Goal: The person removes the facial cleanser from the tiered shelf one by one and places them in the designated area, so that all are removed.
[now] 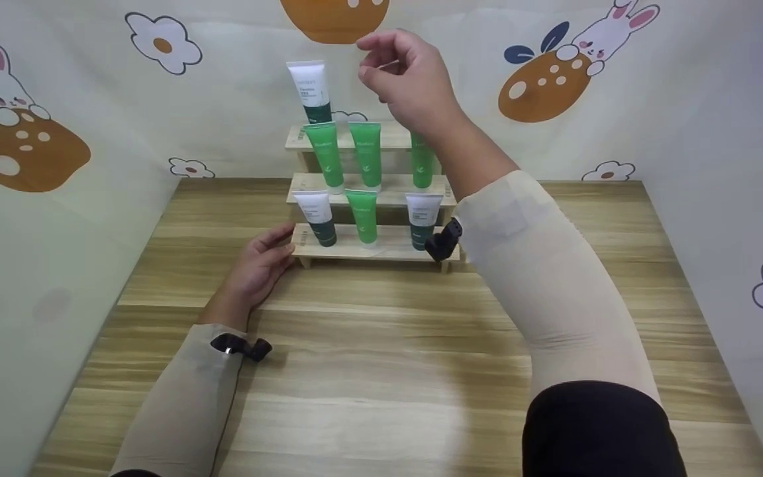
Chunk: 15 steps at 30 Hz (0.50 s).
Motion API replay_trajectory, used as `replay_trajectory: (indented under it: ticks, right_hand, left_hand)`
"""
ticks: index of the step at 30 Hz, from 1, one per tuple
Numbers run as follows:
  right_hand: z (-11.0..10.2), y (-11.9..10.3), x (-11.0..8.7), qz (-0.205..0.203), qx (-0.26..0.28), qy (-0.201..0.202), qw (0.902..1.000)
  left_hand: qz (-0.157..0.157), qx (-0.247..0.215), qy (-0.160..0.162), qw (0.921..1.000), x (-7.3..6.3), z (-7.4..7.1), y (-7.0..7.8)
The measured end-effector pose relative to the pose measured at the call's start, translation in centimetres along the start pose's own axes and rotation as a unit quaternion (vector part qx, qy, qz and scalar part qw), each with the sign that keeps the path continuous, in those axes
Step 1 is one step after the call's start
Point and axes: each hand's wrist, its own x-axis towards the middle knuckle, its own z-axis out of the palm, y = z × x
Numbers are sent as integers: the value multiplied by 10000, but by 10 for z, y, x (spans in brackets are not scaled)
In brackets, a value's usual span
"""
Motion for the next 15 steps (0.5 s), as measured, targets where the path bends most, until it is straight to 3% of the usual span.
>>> replay_trajectory:
  ticks: [15]
  right_hand:
    - [28, 3, 28, 885, -324, -547, 9940]
  left_hand:
    - [-42, 17, 55, 10000, 0, 0, 1]
